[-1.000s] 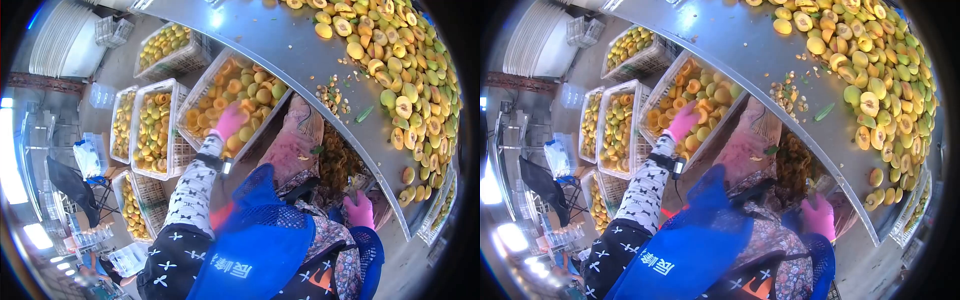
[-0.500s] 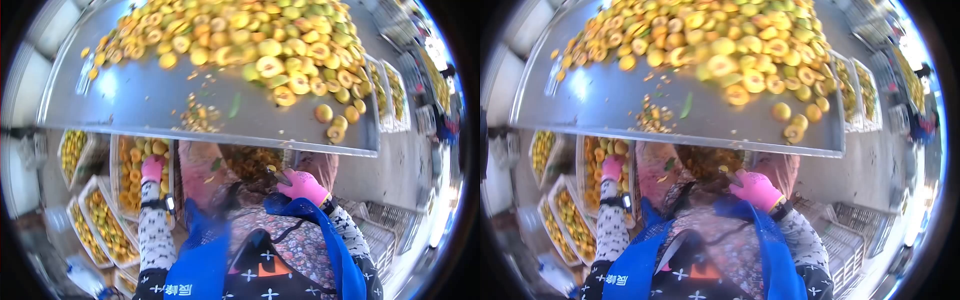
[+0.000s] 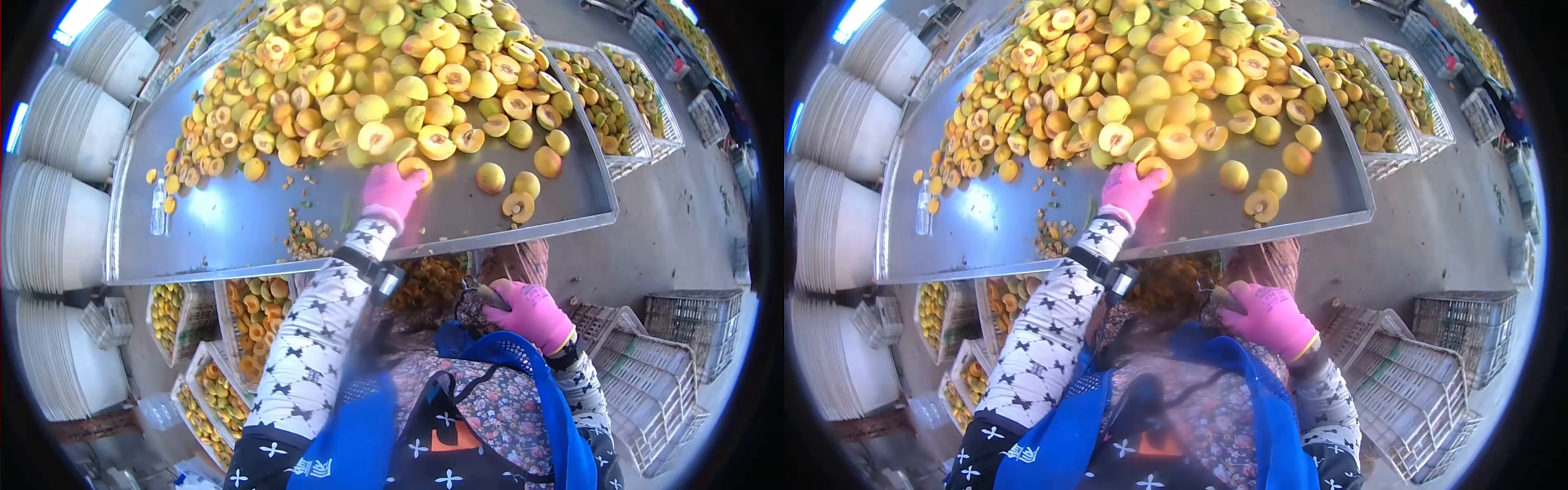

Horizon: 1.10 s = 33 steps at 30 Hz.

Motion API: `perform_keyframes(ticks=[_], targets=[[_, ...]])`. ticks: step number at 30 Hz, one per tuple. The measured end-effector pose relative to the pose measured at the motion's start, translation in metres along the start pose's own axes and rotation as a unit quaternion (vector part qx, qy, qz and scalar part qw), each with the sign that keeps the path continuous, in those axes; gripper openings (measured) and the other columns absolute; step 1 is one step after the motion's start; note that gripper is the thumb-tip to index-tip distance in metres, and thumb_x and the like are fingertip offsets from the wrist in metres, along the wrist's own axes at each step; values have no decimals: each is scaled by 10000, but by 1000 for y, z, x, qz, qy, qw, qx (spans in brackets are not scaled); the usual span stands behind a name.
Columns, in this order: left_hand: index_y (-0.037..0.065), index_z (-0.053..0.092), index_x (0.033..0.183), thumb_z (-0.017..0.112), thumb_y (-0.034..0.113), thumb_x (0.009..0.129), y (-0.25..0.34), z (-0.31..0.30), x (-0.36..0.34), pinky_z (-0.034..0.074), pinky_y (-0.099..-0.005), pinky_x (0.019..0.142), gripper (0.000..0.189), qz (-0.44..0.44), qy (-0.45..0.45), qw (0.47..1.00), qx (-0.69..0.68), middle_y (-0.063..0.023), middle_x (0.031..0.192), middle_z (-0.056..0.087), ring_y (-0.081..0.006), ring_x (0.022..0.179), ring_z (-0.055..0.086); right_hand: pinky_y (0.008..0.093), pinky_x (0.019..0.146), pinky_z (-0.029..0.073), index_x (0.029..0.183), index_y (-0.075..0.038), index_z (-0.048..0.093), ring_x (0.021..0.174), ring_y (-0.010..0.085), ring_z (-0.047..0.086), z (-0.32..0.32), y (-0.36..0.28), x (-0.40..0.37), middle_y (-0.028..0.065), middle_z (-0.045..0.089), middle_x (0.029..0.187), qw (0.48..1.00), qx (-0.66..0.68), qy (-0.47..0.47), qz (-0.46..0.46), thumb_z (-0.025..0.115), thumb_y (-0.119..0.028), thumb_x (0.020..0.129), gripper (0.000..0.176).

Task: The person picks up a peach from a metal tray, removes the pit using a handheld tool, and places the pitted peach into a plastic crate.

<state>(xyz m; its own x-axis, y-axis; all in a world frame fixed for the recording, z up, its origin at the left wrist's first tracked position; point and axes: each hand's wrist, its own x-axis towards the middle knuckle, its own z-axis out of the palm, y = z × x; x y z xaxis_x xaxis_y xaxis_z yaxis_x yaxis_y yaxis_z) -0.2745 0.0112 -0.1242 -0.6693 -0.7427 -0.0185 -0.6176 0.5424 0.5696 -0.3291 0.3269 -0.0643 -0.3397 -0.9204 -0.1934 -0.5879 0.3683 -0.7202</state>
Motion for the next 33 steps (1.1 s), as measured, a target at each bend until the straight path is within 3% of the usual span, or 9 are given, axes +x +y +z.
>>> perform_keyframes(ticks=[2,6,10,14,15,19,20,25,33], targets=[[-34,601,1011,736,295,835,15,4,-9,511,-349,672,397,-49,35,981,-184,-134,827,632,-228,746,645,482,699,490,969,-63,598,800,394,639,3,0,1,176,656,827,999,31,17,2,663,-288,861,258],[0,549,1104,774,182,810,8,-13,-26,525,-315,626,413,-140,-126,920,-343,-114,968,628,-185,726,633,454,721,504,1018,-48,617,816,386,652,1,-7,17,187,664,848,993,103,57,-8,670,-263,865,269],[10,513,1229,721,138,879,27,-63,-78,528,-308,675,427,-136,-173,722,-656,-68,997,626,-168,843,607,402,770,520,1124,-36,626,849,363,668,1,-38,43,194,679,902,957,261,121,31,719,-269,847,373],[20,519,1242,667,148,925,31,-64,-108,521,-315,710,373,-139,-152,692,-692,-38,1039,618,-163,900,605,378,771,523,1148,-21,617,850,285,675,23,-61,91,139,690,923,939,307,155,-4,746,-258,830,417],[26,521,1237,653,167,935,33,-68,-115,517,-318,719,359,-111,-148,730,-657,-37,1025,620,-162,898,610,363,768,524,1155,-17,614,846,250,678,23,-64,102,114,694,926,946,283,156,-30,752,-247,828,423],[14,518,1231,644,142,895,35,-111,-124,515,-318,771,381,-105,-201,726,-649,-82,1069,608,-187,906,606,252,723,492,1159,-2,605,812,61,546,-6,-79,124,-33,614,903,902,419,12,-100,732,-145,846,366],[10,516,1231,637,133,881,36,-116,-127,515,-323,787,390,-95,-228,711,-659,-95,1085,603,-198,916,606,260,702,494,1158,1,601,787,60,545,-3,-81,130,-28,614,880,887,443,62,-114,721,-139,851,358],[1,510,1233,610,116,845,25,-115,-130,510,-386,881,417,-24,-86,661,-745,-140,1153,575,-247,1017,596,389,699,529,1066,-20,600,794,367,657,8,-109,86,186,654,886,927,165,275,-197,719,-143,848,276],[35,523,1241,530,120,926,51,-120,-144,459,-479,1000,326,-50,-40,588,-806,-182,1206,600,-335,1115,580,433,708,533,1116,-43,567,826,383,660,37,-110,71,199,662,934,947,20,253,-195,725,-142,830,341]])
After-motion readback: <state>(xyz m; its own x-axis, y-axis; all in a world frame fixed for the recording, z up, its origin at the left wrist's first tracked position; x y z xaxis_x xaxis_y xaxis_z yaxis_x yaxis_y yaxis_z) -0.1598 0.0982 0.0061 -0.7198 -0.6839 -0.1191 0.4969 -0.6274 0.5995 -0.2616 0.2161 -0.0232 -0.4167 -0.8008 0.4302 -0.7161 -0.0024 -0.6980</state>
